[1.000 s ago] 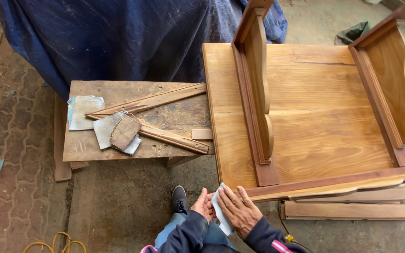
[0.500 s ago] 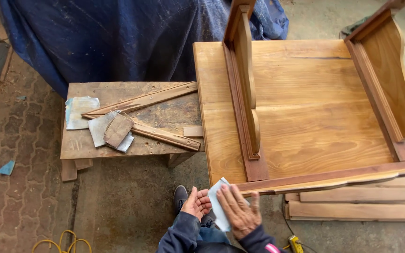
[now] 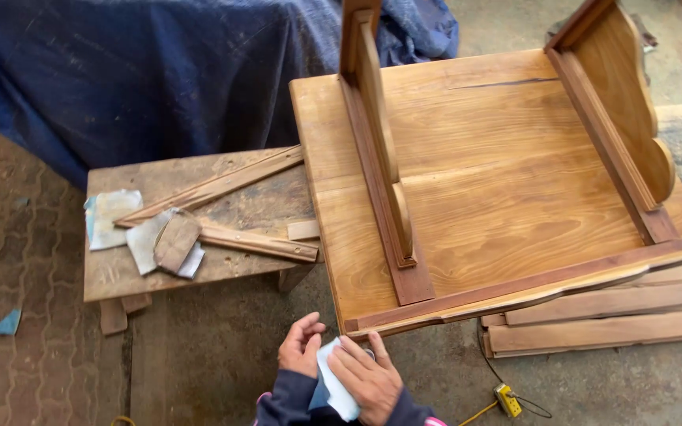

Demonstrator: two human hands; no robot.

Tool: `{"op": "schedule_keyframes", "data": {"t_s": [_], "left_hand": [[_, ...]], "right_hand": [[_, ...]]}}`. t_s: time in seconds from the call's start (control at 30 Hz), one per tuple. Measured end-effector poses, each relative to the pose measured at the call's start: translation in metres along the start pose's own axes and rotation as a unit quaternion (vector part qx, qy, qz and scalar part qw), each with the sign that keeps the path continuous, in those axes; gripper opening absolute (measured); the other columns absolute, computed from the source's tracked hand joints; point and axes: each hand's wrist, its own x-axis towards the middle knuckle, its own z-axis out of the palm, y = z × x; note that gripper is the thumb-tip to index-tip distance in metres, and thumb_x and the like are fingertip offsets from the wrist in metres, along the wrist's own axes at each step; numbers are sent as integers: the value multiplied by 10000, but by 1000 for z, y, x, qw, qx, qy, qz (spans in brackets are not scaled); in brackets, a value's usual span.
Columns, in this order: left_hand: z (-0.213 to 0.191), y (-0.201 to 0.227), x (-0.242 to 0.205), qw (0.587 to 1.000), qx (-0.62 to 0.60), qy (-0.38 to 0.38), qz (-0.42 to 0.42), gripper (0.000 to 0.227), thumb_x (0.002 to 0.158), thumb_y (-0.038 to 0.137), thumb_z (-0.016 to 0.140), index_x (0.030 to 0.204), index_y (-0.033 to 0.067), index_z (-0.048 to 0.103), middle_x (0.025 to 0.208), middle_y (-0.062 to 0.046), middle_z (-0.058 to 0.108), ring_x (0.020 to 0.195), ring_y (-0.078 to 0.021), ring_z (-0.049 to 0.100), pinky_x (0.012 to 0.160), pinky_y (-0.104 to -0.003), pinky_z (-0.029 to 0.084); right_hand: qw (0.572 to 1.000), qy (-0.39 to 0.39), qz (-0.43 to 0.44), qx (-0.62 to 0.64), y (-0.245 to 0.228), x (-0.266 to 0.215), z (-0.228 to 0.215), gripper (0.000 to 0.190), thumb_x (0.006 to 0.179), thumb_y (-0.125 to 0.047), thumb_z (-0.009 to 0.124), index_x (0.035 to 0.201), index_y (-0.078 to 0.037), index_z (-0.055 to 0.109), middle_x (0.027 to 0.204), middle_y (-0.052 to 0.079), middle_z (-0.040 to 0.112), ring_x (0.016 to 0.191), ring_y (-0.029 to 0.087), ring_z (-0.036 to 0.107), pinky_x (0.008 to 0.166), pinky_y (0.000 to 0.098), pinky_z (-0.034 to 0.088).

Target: Sanding the surfaces and edges of a wooden table by hand using sandpaper.

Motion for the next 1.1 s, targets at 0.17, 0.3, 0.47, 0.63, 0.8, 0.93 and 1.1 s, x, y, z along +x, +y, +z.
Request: {"op": "schedule_keyframes", "data": {"t_s": [0.17,0.3,0.47,0.63,0.8,0.93,1.1], "left_hand": [[71,191,-37,904,265,-141,303,683,771,55,651,1445,27,542,1323,-185,636,1141,-315,615,999,-398,497],[145,233,-10,833,273,-404,261,899,731,167,812,1513,28,391,1271,-171,655,1148,-299,628,1016,-386,489],[161,171,47,820,365,-425,115,294,763,140,773,1042,78,703,931,-94,762,890,-220,753,830,-340,594],[159,167,54,771,368,-464,234,207,771,113,825,889,61,663,832,-95,702,823,-262,704,709,-377,544],[183,181,67,729,306,-565,237,310,756,166,827,974,78,624,843,-73,666,820,-266,687,716,-384,531],[222,141,87,625,288,-595,415,236,717,61,766,922,129,670,852,-66,682,858,-303,641,740,-416,527],[207,137,105,564,357,-616,419,307,601,42,743,868,149,634,842,-19,673,848,-279,614,700,-396,482]], "right_hand": [[826,202,408,333,41,-72,4,423,889,-270,688,1265,-80,649,1006,171,766,839,287,703,733,408,530],[644,268,574,429,59,-53,-6,403,897,-341,739,1072,21,765,808,111,746,510,128,639,407,268,519],[598,306,586,454,43,-25,0,290,806,-182,808,1008,11,729,783,72,749,503,140,664,414,299,542],[584,271,603,471,33,-27,4,189,827,-87,837,925,36,731,661,87,676,442,151,560,402,323,438],[856,345,381,-57,31,-1,-42,117,839,-87,756,782,-116,658,660,81,651,520,225,639,507,352,511],[835,344,409,-130,42,-11,-48,94,824,-32,711,781,-101,664,651,120,619,554,311,622,541,399,491],[692,366,597,175,26,0,-34,130,832,-117,798,790,-81,679,548,104,645,481,299,635,460,362,476]]}}
